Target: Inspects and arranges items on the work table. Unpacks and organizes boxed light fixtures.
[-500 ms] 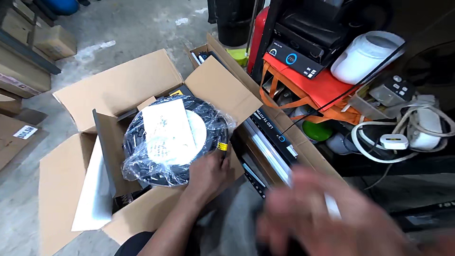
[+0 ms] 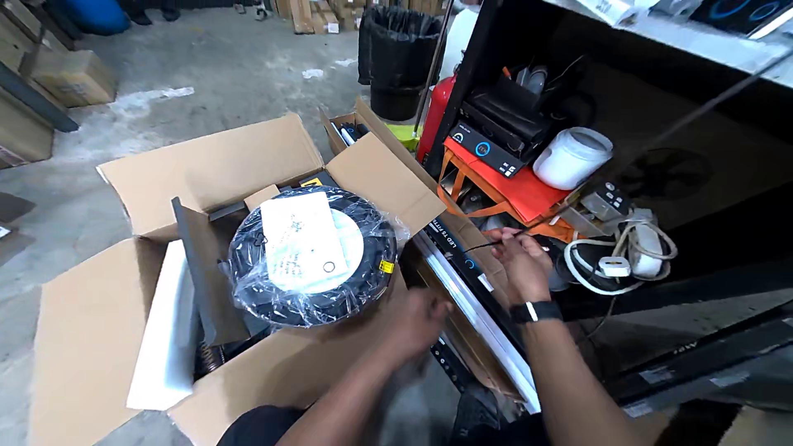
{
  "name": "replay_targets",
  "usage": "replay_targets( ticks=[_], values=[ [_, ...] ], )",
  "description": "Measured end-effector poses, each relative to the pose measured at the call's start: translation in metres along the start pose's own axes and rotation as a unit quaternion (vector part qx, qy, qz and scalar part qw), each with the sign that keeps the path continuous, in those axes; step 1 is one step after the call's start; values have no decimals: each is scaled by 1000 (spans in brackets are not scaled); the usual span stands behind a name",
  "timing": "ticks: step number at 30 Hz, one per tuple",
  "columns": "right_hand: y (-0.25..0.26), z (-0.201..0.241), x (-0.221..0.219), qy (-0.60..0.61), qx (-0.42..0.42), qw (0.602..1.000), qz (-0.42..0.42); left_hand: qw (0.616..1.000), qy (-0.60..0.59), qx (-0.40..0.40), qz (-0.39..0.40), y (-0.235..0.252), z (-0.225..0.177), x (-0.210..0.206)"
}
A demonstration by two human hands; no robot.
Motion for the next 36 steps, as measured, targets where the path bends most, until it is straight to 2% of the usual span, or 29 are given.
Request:
replay_targets(
  ticks=[2,4,6,8,11,13,14,16,17,19,21,23,24,27,29,32,36],
  values=[
    [-30,21,-3,76,6,997,27,982,-167,3,86,6,-2,-36],
    [-48,39,-3,116,2,992,57,938,-325,42,111,10,-6,-59],
    [-54,49,1,130,-2,988,80,885,-461,45,50,17,-9,-65],
    [-56,49,11,134,-30,988,77,834,-550,38,-24,24,-9,-58],
    [-55,42,27,148,-94,981,78,759,-638,52,-120,25,-2,-39],
    [-53,34,39,161,-137,975,66,733,-660,59,-157,26,5,-31],
    [-53,28,46,175,-156,971,43,733,-656,58,-168,26,7,-28],
    [-54,17,61,202,-161,965,-42,758,-624,46,-185,26,9,-22],
    [-56,15,70,185,-123,969,-103,775,-602,34,-189,26,8,-18],
    [-66,32,83,93,42,980,-173,803,-565,10,-188,25,5,-14],
    [-78,62,76,-36,212,971,-101,830,-530,-8,-175,22,4,-13],
    [-90,79,48,-136,269,954,9,861,-487,-12,-145,20,0,-15],
    [-95,79,30,-164,254,951,70,875,-464,-24,-133,19,-5,-18],
    [-101,54,-20,-201,119,942,240,912,-378,-116,-109,14,-21,-31],
    [-99,34,-42,-227,51,925,301,932,-312,-153,-101,12,-22,-40],
    [-96,21,-57,-255,6,908,332,960,-230,-136,-82,12,-14,-48],
    [-93,21,-54,-223,-26,919,326,984,-152,-92,-1,7,-16,-37]
  ],
)
Point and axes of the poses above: each hand's wrist, its own y-axis towards the middle knuckle, its own x-axis out of the back of the hand, z = x × y, the point moved 5 cm from there along y, towards the middle knuckle, and after that the axes turned 8 degrees about z, right-handed, at the moved point
